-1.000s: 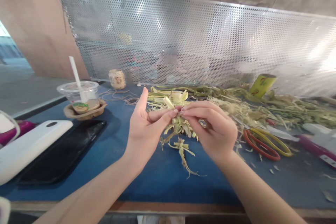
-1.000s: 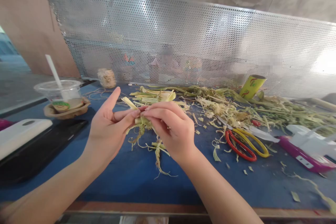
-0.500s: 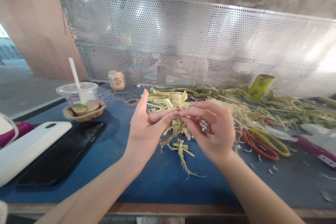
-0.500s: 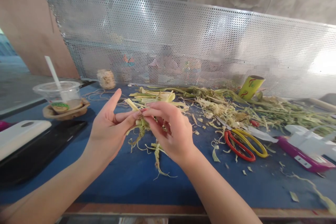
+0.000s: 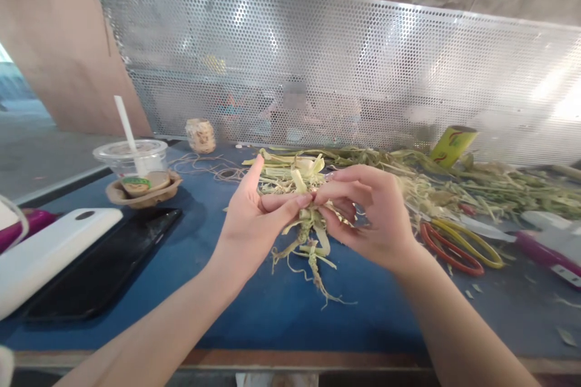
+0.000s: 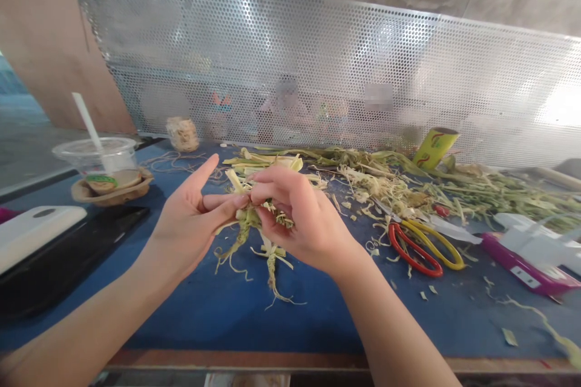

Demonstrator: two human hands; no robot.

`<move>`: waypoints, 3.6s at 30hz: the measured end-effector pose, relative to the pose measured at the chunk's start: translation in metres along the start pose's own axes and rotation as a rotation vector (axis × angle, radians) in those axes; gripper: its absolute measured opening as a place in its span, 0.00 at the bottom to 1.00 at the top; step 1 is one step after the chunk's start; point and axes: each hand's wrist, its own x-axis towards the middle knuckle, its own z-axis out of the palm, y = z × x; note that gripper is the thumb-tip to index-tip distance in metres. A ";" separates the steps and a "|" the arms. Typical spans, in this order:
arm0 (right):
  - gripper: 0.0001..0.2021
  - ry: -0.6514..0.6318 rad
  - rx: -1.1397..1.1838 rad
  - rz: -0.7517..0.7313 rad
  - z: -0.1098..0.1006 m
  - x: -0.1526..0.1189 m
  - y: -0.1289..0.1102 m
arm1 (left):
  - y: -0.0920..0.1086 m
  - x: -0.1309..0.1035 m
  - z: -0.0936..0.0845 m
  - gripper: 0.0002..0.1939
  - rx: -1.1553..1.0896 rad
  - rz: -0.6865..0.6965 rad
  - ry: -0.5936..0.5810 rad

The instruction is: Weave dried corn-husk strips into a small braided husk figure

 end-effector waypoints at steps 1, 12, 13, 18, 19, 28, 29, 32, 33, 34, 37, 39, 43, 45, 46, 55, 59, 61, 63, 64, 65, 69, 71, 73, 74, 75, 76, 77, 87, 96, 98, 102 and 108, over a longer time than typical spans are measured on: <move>0.21 -0.012 0.019 0.000 -0.001 0.000 0.000 | 0.000 0.000 0.001 0.56 0.000 -0.013 -0.007; 0.21 -0.035 0.406 0.222 -0.002 0.004 -0.007 | 0.002 -0.001 0.001 0.57 -0.030 -0.139 -0.087; 0.21 -0.049 0.438 0.235 -0.002 0.005 -0.008 | 0.003 -0.001 0.001 0.57 -0.023 -0.147 -0.094; 0.20 -0.105 0.529 0.264 -0.003 0.005 -0.009 | 0.003 -0.001 0.001 0.58 -0.025 -0.162 -0.091; 0.20 -0.106 0.525 0.258 -0.003 0.005 -0.009 | 0.003 -0.001 0.001 0.57 -0.035 -0.154 -0.094; 0.18 0.005 0.294 0.165 -0.007 0.006 -0.003 | 0.004 -0.001 -0.001 0.53 -0.045 -0.042 -0.024; 0.15 0.033 0.248 0.172 -0.007 0.006 -0.002 | 0.005 -0.002 -0.001 0.54 -0.043 -0.018 -0.015; 0.03 0.008 0.194 0.222 -0.007 0.009 -0.002 | 0.007 -0.006 0.001 0.55 -0.043 0.098 -0.005; 0.05 -0.028 0.197 0.229 -0.007 0.009 -0.002 | 0.007 -0.007 0.002 0.55 -0.036 0.137 -0.005; 0.08 -0.059 0.199 0.227 -0.007 0.010 -0.003 | 0.007 -0.009 0.003 0.54 -0.024 0.172 -0.001; 0.06 -0.037 0.180 0.191 -0.005 0.011 -0.004 | 0.007 -0.012 0.006 0.52 0.019 0.237 0.035; 0.03 0.008 0.177 0.169 -0.005 0.012 -0.005 | 0.007 -0.012 0.008 0.53 0.025 0.250 0.047; 0.01 0.016 0.195 0.193 -0.004 0.013 -0.006 | 0.006 -0.012 0.010 0.54 0.012 0.265 0.067; 0.01 0.005 0.211 0.227 -0.004 0.013 -0.006 | 0.006 -0.012 0.010 0.56 0.029 0.264 0.073; 0.01 0.001 0.226 0.240 -0.003 0.013 -0.006 | 0.006 -0.012 0.010 0.58 0.035 0.257 0.072; 0.04 -0.023 0.420 0.461 -0.004 0.012 -0.004 | 0.004 -0.010 0.002 0.54 0.069 0.331 0.048; 0.04 0.076 0.618 0.423 -0.005 0.010 -0.001 | -0.003 -0.005 -0.006 0.50 0.076 0.412 0.066; 0.03 0.104 0.662 0.402 -0.005 0.009 0.000 | -0.005 -0.003 -0.007 0.49 0.073 0.422 0.088; 0.03 0.087 0.677 0.377 -0.006 0.009 0.000 | -0.006 -0.003 -0.006 0.48 0.069 0.422 0.100; 0.02 0.082 0.678 0.367 -0.006 0.009 0.000 | -0.005 -0.003 -0.006 0.49 0.066 0.423 0.103; 0.02 0.085 0.679 0.360 -0.006 0.009 0.000 | -0.005 -0.003 -0.005 0.49 0.063 0.424 0.108; 0.02 0.104 0.689 0.376 -0.005 0.009 -0.001 | -0.003 -0.005 -0.001 0.49 0.070 0.436 0.125; 0.02 0.112 0.674 0.388 -0.004 0.008 -0.001 | -0.002 -0.006 0.001 0.49 0.080 0.435 0.124; 0.01 0.134 0.654 0.387 -0.004 0.008 0.000 | -0.001 -0.007 0.002 0.49 0.078 0.429 0.123; 0.01 0.144 0.661 0.372 -0.004 0.008 0.001 | 0.000 -0.007 0.002 0.49 0.072 0.422 0.119; 0.04 0.157 0.679 0.351 -0.004 0.008 0.002 | 0.000 -0.008 0.003 0.49 0.064 0.416 0.115; 0.08 0.174 0.700 0.330 -0.004 0.008 0.003 | 0.001 -0.009 0.003 0.50 0.054 0.408 0.108; 0.11 0.190 0.714 0.314 -0.005 0.008 0.004 | 0.001 -0.009 0.003 0.51 0.044 0.399 0.095; 0.12 -0.192 0.758 0.394 -0.004 0.012 -0.001 | 0.001 -0.008 0.003 0.56 -0.017 0.239 -0.056; 0.05 -0.258 0.828 0.513 -0.008 0.012 0.000 | 0.001 -0.003 -0.001 0.54 0.097 0.277 -0.021; 0.04 -0.220 0.896 0.506 -0.007 0.011 0.001 | -0.001 0.000 -0.004 0.53 0.099 0.276 -0.033; 0.04 -0.249 0.939 0.536 -0.006 0.012 0.004 | -0.003 0.003 -0.008 0.54 0.113 0.283 -0.059; 0.04 -0.307 0.916 0.526 -0.004 0.011 0.005 | 0.003 -0.005 -0.001 0.53 0.091 0.214 -0.121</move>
